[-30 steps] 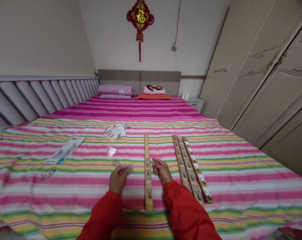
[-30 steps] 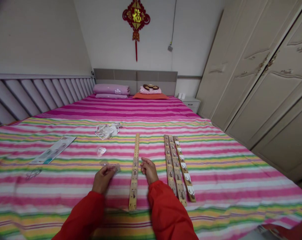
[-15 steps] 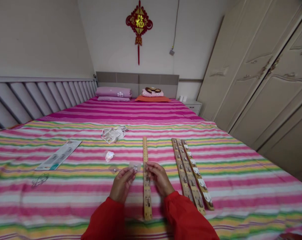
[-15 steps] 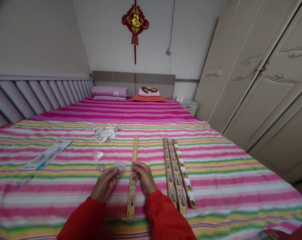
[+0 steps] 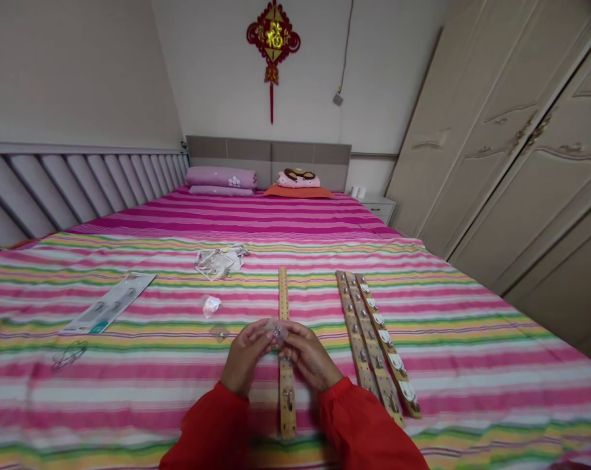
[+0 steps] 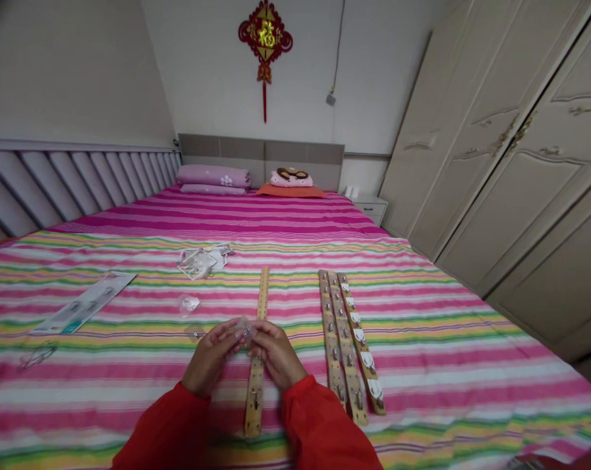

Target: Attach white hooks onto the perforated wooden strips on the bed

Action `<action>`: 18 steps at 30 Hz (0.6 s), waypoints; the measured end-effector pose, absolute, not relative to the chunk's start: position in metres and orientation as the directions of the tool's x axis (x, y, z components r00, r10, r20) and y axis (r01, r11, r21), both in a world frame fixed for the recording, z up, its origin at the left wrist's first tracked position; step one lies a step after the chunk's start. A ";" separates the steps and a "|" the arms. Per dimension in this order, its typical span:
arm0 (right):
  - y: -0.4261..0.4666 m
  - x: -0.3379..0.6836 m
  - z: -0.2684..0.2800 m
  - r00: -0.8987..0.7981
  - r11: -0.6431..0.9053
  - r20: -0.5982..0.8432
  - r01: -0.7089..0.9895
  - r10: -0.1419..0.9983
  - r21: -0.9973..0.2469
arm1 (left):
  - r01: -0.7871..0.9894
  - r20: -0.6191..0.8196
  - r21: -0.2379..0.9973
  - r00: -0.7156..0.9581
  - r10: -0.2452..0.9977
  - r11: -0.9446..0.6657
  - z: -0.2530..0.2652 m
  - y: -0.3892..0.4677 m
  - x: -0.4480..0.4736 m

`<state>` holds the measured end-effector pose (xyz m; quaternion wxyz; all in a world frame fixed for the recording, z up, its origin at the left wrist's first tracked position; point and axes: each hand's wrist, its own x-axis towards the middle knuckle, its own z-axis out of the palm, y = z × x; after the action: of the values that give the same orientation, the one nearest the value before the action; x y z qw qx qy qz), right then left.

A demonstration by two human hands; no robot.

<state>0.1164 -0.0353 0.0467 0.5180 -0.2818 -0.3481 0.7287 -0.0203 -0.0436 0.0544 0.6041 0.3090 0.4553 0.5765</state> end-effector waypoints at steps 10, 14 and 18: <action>-0.029 0.113 0.047 -0.116 -0.006 0.044 -0.400 0.992 -0.916 | -0.340 -0.169 0.933 -0.114 0.979 0.121 0.054 -0.046 -0.016; -0.025 0.111 0.053 -0.031 0.133 0.147 -0.277 0.989 -0.952 | -0.360 -0.199 0.919 -0.073 0.977 0.160 0.062 -0.045 -0.014; -0.023 0.107 0.055 0.022 0.209 0.209 -0.201 0.978 -0.957 | -0.300 -0.189 0.940 -0.066 0.980 0.161 0.067 -0.043 -0.011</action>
<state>0.1071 -0.0234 0.0552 0.5985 -0.3910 -0.4965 0.4924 -0.0108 -0.0427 0.0675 0.5872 0.3499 0.4856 0.5450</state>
